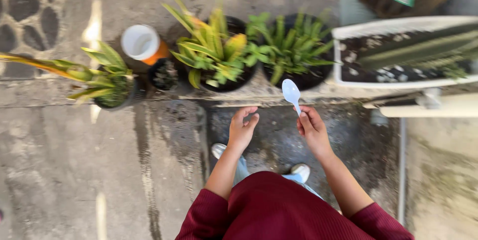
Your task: Tending to potted plants by mixing materials in a bucket and applying to the soil.
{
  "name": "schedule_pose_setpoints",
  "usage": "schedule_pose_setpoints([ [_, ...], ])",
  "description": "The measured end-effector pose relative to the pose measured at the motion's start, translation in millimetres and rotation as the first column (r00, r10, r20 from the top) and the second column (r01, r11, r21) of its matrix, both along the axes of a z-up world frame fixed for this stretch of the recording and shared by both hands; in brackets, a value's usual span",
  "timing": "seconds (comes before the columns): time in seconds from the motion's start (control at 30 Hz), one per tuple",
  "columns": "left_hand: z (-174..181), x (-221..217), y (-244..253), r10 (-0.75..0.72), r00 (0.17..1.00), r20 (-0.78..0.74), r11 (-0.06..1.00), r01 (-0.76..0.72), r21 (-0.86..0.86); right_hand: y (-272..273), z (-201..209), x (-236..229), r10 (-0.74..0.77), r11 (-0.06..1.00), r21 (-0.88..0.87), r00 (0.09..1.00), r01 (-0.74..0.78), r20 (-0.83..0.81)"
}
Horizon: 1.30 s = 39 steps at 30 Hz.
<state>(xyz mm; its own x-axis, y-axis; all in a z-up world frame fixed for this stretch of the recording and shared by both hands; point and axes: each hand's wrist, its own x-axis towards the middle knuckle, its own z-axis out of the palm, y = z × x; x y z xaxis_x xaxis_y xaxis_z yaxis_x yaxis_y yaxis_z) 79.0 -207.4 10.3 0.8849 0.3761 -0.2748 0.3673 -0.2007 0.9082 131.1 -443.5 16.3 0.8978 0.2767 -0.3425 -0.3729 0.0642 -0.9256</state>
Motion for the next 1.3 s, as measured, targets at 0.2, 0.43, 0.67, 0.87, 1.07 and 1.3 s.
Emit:
schedule_pose_setpoints([
  [0.2,-18,8,-150,-0.029,0.999,0.039,0.994,0.033,-0.108,-171,-22,-18,0.005,0.992,-0.129,0.996,-0.016,-0.086],
  [0.43,-11,14,-237,-0.186,0.982,-0.031,0.982,0.186,-0.019,-298,-42,-4,-0.096,0.985,-0.156,0.988,0.076,-0.120],
  [0.67,-24,62,-274,-0.230,0.972,-0.053,0.972,0.232,0.044,-328,-46,45,-0.086,0.990,-0.124,0.990,0.072,-0.110],
  [0.87,-48,128,-317,-0.285,0.958,-0.039,0.957,0.287,0.043,-345,-44,96,-0.032,0.983,-0.183,0.993,0.011,-0.113],
  [1.07,-67,191,-357,-0.361,0.932,-0.012,0.932,0.361,0.037,-386,-42,133,-0.063,0.965,-0.261,0.991,0.030,-0.118],
  [1.3,-54,215,-395,-0.339,0.939,-0.059,0.934,0.344,0.102,-481,-74,159,-0.192,0.922,-0.366,0.969,0.125,-0.153],
])
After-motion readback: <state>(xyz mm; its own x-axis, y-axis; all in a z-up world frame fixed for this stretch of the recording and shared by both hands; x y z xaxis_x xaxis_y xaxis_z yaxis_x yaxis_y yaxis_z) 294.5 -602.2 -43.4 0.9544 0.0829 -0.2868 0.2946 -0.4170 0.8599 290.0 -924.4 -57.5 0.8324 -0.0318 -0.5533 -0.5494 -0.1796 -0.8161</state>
